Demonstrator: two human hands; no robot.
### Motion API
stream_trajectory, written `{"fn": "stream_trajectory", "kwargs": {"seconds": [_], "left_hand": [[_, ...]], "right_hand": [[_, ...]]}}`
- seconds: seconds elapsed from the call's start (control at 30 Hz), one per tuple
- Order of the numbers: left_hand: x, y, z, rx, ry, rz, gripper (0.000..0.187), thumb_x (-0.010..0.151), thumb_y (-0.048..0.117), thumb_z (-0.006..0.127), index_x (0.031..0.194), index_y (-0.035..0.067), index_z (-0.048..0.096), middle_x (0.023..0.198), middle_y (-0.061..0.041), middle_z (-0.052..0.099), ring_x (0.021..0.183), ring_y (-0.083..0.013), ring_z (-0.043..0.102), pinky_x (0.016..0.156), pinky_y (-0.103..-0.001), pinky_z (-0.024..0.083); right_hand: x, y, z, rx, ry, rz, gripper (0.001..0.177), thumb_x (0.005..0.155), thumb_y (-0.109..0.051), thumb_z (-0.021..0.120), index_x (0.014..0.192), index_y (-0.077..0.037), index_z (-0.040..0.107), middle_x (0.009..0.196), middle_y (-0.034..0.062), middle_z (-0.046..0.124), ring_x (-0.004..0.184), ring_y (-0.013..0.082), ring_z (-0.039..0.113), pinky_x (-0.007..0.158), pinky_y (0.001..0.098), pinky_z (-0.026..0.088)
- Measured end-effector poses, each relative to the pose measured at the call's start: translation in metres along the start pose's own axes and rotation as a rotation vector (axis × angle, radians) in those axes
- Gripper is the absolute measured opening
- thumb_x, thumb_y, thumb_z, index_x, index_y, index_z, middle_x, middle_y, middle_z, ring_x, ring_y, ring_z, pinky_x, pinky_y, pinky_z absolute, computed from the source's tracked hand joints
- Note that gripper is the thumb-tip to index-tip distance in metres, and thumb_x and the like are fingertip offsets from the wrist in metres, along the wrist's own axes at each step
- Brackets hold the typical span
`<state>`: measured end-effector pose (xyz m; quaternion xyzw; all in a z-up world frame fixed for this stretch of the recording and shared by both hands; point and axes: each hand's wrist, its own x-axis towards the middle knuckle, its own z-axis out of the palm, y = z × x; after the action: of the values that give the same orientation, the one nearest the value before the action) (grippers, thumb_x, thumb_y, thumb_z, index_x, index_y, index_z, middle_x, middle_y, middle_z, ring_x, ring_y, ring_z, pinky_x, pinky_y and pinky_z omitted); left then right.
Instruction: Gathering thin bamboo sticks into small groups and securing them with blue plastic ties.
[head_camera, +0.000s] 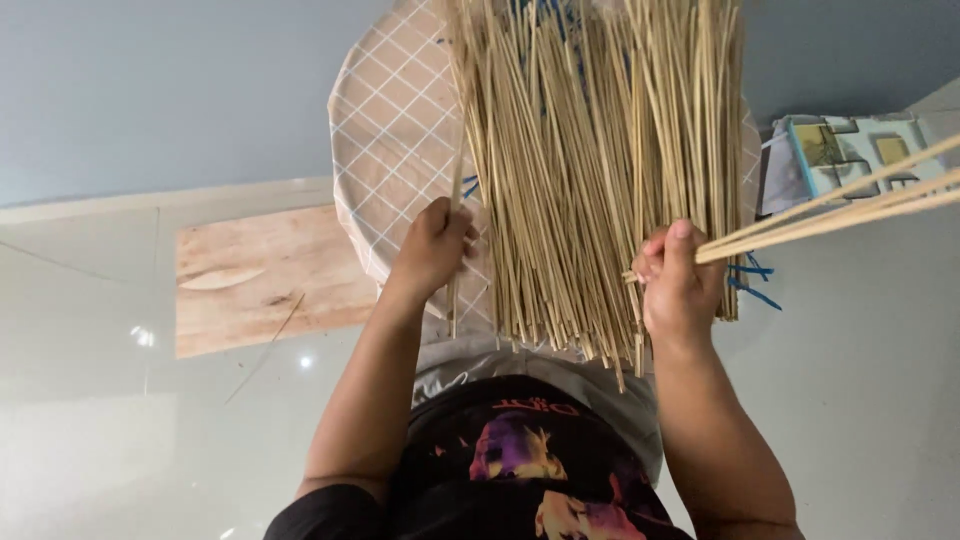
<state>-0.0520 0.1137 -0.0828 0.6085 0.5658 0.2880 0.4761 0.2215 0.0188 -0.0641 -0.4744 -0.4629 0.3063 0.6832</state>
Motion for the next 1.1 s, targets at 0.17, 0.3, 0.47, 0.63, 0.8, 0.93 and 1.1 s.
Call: {"fn": "stream_trajectory", "kwargs": {"seconds": [0.17,0.3,0.47,0.63,0.8,0.93,1.1], "left_hand": [[-0.026,0.019,-0.01,-0.311,0.069,0.031,0.033,0.108,0.025,0.04,0.107,0.002,0.064,0.06,0.002,0.047,0.052,-0.012,0.049,0.052,-0.024,0.043],[-0.045,0.044,-0.015,-0.188,0.244,0.155,0.031,0.109,0.022,0.04,0.106,0.002,0.064,0.062,-0.004,0.05,0.056,-0.0191,0.05,0.054,-0.032,0.044],[-0.06,0.054,0.011,-0.162,0.271,0.544,0.022,0.103,0.009,0.053,0.096,-0.006,0.067,0.07,-0.029,0.067,0.063,-0.0462,0.063,0.063,-0.052,0.052],[-0.097,0.067,0.043,-0.201,-0.028,0.626,0.019,0.099,0.016,0.063,0.087,0.007,0.074,0.053,-0.011,0.064,0.047,-0.0249,0.059,0.049,-0.034,0.049],[-0.113,0.081,0.055,-0.282,-0.096,0.516,0.029,0.105,0.017,0.051,0.085,0.005,0.069,0.053,-0.009,0.067,0.046,-0.0251,0.064,0.049,-0.035,0.053],[-0.111,0.077,0.065,-0.341,-0.115,0.495,0.027,0.107,0.014,0.048,0.092,0.0,0.067,0.067,-0.016,0.074,0.054,-0.0277,0.07,0.052,-0.038,0.057],[-0.112,0.075,0.067,-0.46,-0.151,0.471,0.03,0.109,0.012,0.043,0.095,-0.005,0.064,0.069,-0.02,0.073,0.057,-0.0256,0.07,0.052,-0.036,0.059]], "right_hand": [[-0.007,-0.003,-0.014,0.067,-0.051,-0.049,0.047,0.114,-0.036,0.044,0.077,-0.009,0.053,0.055,-0.0038,0.027,0.042,0.0082,0.033,0.047,0.0226,0.035],[-0.011,-0.01,-0.004,0.091,-0.064,-0.046,0.045,0.114,-0.035,0.044,0.079,-0.009,0.054,0.054,-0.0041,0.028,0.042,0.0075,0.034,0.047,0.0219,0.034],[-0.022,-0.026,0.028,0.077,-0.071,-0.037,0.035,0.105,-0.027,0.056,0.121,0.003,0.063,0.055,-0.0051,0.042,0.048,-0.0012,0.044,0.048,0.015,0.039],[-0.042,0.001,0.043,0.197,-0.101,0.148,0.031,0.099,-0.022,0.067,0.114,0.005,0.072,0.054,0.0082,0.055,0.044,0.0089,0.052,0.041,0.0267,0.053],[-0.043,-0.028,0.056,0.281,-0.07,0.238,0.032,0.1,-0.018,0.063,0.11,0.011,0.073,0.056,0.016,0.058,0.043,0.0181,0.061,0.035,0.0347,0.058],[-0.04,-0.016,0.05,0.213,-0.097,0.199,0.034,0.103,-0.018,0.058,0.109,0.013,0.071,0.053,0.0187,0.053,0.031,0.0184,0.048,0.026,0.0333,0.048],[-0.037,-0.033,0.051,0.196,-0.133,0.133,0.033,0.103,-0.015,0.056,0.099,0.012,0.073,0.051,0.0204,0.056,0.028,0.0179,0.047,0.022,0.0349,0.047]]}}
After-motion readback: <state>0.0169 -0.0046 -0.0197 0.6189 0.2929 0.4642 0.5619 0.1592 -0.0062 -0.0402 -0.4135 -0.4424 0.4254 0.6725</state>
